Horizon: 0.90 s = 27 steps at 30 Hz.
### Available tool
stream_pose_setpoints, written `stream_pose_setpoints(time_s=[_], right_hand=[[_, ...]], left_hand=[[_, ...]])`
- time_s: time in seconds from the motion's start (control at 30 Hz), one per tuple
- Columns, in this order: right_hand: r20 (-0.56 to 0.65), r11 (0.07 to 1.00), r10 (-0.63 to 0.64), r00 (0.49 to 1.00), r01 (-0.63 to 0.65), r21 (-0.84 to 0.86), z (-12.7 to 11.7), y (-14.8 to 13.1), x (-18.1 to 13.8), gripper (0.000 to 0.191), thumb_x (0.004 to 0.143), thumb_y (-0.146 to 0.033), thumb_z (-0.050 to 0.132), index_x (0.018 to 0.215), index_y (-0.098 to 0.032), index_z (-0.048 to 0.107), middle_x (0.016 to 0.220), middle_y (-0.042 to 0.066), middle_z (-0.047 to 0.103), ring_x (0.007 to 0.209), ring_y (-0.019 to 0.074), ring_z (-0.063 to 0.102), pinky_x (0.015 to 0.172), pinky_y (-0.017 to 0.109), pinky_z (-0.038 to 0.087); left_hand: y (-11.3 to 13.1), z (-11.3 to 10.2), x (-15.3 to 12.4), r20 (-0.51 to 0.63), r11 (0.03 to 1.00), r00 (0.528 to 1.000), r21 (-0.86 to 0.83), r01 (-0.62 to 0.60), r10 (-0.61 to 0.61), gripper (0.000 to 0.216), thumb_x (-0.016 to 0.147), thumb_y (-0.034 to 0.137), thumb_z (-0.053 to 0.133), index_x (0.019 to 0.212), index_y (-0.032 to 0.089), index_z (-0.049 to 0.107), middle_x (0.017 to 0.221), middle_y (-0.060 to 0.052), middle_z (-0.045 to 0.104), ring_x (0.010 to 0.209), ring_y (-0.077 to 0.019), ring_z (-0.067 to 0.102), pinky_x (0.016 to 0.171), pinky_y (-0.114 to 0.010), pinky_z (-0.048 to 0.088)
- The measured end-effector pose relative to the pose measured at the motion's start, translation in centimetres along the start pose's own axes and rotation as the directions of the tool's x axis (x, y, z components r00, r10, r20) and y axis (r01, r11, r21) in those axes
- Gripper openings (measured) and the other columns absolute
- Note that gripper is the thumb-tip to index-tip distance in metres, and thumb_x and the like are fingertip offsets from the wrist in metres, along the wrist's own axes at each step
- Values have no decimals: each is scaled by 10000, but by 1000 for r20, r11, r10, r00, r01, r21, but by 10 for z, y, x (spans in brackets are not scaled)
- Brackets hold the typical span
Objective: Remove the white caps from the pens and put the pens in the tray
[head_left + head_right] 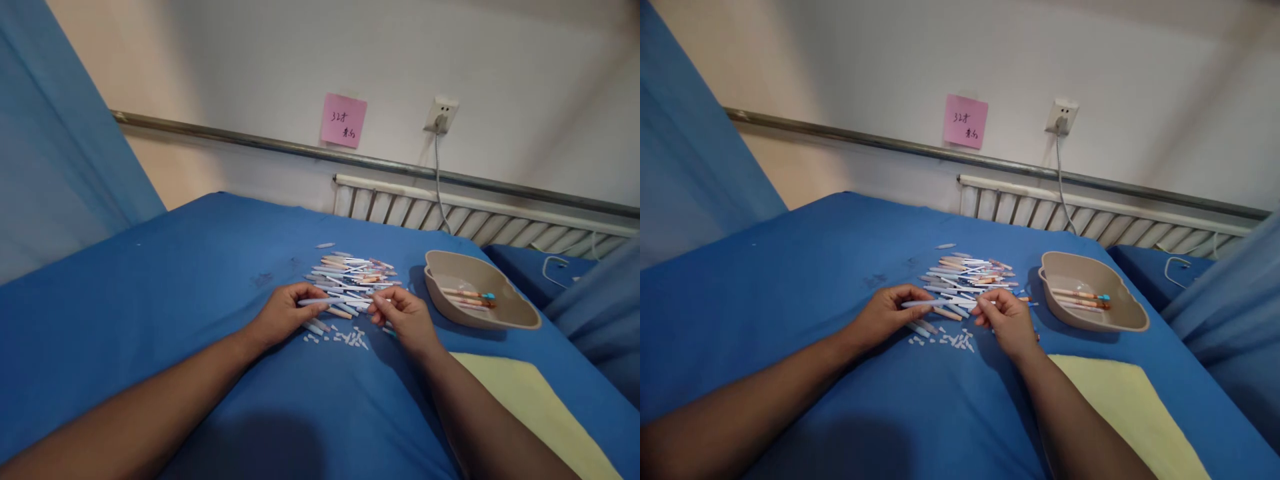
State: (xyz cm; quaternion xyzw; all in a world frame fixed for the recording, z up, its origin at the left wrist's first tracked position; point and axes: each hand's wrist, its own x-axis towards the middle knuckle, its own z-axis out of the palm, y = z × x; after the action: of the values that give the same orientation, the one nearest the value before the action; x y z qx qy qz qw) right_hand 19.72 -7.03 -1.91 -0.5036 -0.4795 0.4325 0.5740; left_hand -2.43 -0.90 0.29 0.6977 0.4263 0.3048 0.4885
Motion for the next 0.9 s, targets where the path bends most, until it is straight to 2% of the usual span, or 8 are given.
stream_pose_setpoints(time_s=[0.2,0.3,0.5,0.67,0.8,0.9], right_hand=[[243,997,52,969,-63,38,15,4,-12,288,822,-464,578,856,-191,494,680,-4,661,513,102,583,514,226,435],[314,996,60,948,-77,44,19,4,-16,283,863,-473,517,902,-200,455,683,-15,650,513,101,577,519,228,431],[360,994,89,929,-104,21,23,4,-19,301,875,-491,486,915,-196,438,659,-18,637,487,101,567,505,228,422],[393,993,91,915,-114,37,23,4,-20,318,889,-488,459,1002,-191,436,648,-20,629,476,105,564,489,228,421],[370,997,73,926,-77,-4,21,1,-20,310,902,-476,438,1014,-188,455,607,-33,601,466,95,531,482,219,409],[361,999,52,931,-46,-26,21,-2,-22,295,909,-465,428,1011,-191,466,587,-42,582,451,91,508,473,214,400]], left_hand=[[4,7,-10,70,993,994,72,-89,84,218,728,328,657,854,158,707,782,-27,698,697,-150,615,649,-246,482],[5,10,-13,97,990,988,72,-125,118,207,740,320,655,854,156,710,776,-26,696,710,-147,613,655,-236,480],[6,10,-14,107,992,988,58,-116,109,202,742,318,659,850,157,715,749,-27,695,641,-129,597,599,-225,469],[3,9,-13,149,995,985,22,-95,91,212,740,309,665,874,150,705,755,-33,695,629,-128,599,593,-231,469],[4,7,-13,258,994,962,32,-101,89,220,780,325,626,891,144,685,736,-24,680,629,-125,588,587,-223,448],[9,7,-15,380,975,913,100,-196,145,225,824,324,574,951,167,674,750,-8,669,661,-121,576,614,-215,430]])
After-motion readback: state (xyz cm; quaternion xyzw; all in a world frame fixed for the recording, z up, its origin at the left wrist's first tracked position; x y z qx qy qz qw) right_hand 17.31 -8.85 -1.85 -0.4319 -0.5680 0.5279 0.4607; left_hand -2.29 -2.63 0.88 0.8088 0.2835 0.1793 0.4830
